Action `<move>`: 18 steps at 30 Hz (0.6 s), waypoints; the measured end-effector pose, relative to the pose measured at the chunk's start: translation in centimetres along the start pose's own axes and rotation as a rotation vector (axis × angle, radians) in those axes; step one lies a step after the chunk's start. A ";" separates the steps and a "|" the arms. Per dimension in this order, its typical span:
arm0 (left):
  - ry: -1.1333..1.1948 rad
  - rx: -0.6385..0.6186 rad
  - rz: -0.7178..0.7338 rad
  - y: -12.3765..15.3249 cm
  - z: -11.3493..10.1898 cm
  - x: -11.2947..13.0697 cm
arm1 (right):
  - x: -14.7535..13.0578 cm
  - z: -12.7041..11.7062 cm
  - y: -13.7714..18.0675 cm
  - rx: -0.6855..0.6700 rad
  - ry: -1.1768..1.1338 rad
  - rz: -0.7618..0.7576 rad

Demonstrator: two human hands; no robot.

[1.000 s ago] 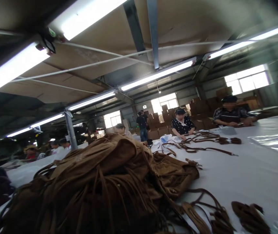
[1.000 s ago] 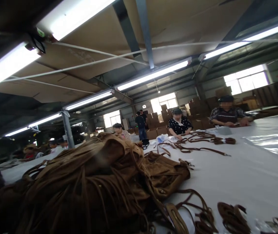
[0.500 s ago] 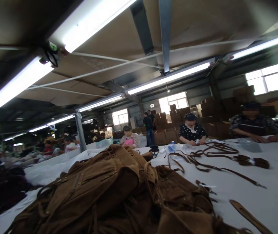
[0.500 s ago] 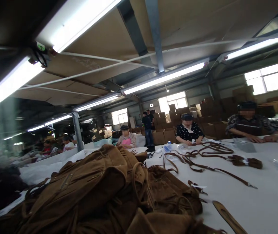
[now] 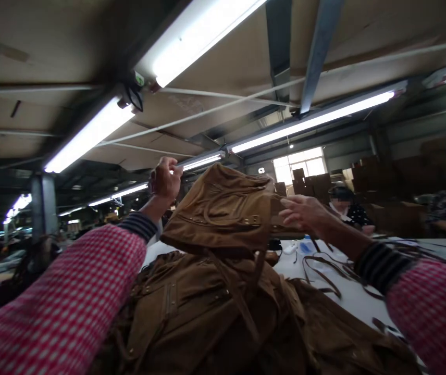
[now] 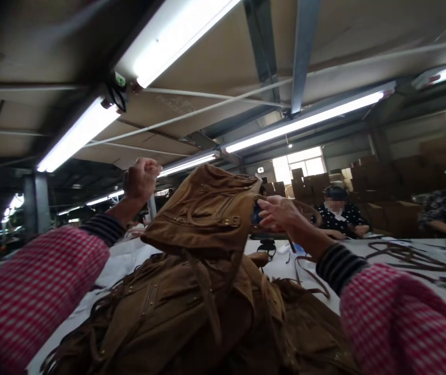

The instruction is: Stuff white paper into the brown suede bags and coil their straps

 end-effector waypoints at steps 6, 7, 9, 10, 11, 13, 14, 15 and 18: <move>-0.018 -0.597 0.578 13.1 7.9 -4.8 | 12.1 5.8 2.3 -0.399 0.146 0.095; -0.024 -0.739 0.626 15.9 9.5 -5.4 | 14.2 5.9 3.7 -0.460 0.163 0.119; -0.011 -0.942 0.602 20.2 12.2 -6.7 | 17.5 5.4 6.5 -0.492 0.146 0.165; -0.010 -0.994 0.559 21.8 13.1 -7.4 | 18.7 4.7 7.7 -0.466 0.122 0.193; -0.011 -1.026 0.528 22.9 13.7 -8.1 | 19.6 3.8 8.8 -0.438 0.088 0.228; -0.014 -1.035 0.502 24.3 14.2 -9.4 | 21.2 1.6 10.4 -0.369 0.003 0.312; -0.019 -1.028 0.508 24.6 14.3 -9.8 | 22.1 0.4 11.0 -0.332 -0.040 0.354; -0.025 -1.017 0.521 24.8 14.3 -10.1 | 23.2 -1.0 11.5 -0.300 -0.068 0.395; -0.077 -0.967 0.583 25.1 14.2 -10.4 | 27.9 -5.1 13.3 -0.231 -0.034 0.453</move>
Point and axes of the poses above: each hand's wrist, its own y-axis away from the middle knuckle, its own z-axis out of the palm, x = y × z, the point moved 1 cm from there along -y, towards the middle knuckle, and after that the axes turned 2 degrees about -x, right-handed, at the moved point
